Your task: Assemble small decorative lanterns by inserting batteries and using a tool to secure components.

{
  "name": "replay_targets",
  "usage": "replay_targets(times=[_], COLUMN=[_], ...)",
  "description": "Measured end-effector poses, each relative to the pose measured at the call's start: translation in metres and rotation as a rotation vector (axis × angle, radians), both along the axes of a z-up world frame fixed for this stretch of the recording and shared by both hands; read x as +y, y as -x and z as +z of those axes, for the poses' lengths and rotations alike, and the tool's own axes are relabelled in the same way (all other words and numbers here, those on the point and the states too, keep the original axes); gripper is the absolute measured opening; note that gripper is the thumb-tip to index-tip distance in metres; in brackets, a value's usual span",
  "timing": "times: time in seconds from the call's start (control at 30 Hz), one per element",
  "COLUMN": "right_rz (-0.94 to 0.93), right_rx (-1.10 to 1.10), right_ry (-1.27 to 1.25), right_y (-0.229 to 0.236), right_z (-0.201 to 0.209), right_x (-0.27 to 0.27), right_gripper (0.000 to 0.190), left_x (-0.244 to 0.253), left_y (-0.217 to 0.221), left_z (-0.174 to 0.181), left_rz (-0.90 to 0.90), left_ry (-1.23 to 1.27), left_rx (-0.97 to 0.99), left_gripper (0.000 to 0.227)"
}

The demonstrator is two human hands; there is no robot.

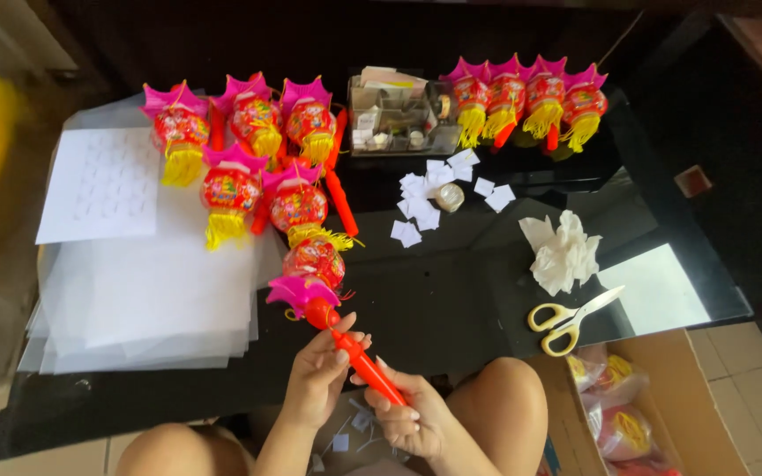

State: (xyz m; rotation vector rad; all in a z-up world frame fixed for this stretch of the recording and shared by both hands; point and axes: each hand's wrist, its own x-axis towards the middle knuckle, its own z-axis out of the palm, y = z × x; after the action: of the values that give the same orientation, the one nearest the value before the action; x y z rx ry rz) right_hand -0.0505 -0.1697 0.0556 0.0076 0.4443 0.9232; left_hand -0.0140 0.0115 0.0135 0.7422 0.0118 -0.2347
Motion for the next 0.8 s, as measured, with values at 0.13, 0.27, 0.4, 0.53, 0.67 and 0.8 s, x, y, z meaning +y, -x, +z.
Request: replay_targets(times=[0.13,0.27,0.4,0.53,0.67,0.8], right_rz=[-0.116,-0.31,-0.477,-0.182,-0.159,-0.469], right_rx=[-0.438,-1.487,-1.626,-0.602,-0.709,-1.56], right_ry=[0.804,1.805,1.864,0.99,1.177,1.835], right_y=[0.001,-0.002,-0.003,-0.003,0.008,0.007], right_z=[0.026,0.022,0.023,0.032,0.042,0.026], right_x=[0.019,0.02,0.022,0.026,0.031,0.024], right_gripper=[0.031,0.04,0.038,0.039,0.037,0.038], left_x=[-0.008,-0.01,-0.008,-0.004,-0.009,-0.011], left_y=[-0.002,-0.004,-0.006,-0.004,-0.003,0.0], left_z=[0.0,0.0,0.019,0.022,0.02,0.024], left_rz=[0.086,0.206,0.21,0.106,0.161,0.198], left_ry=[0.06,0.039,-0.017,-0.071,-0.06,-0.077], left_rx=[0.068,0.144,0.137,0.015,0.102,0.049], left_gripper=[0.039,0.03,0.03,0.03,0.032,0.027])
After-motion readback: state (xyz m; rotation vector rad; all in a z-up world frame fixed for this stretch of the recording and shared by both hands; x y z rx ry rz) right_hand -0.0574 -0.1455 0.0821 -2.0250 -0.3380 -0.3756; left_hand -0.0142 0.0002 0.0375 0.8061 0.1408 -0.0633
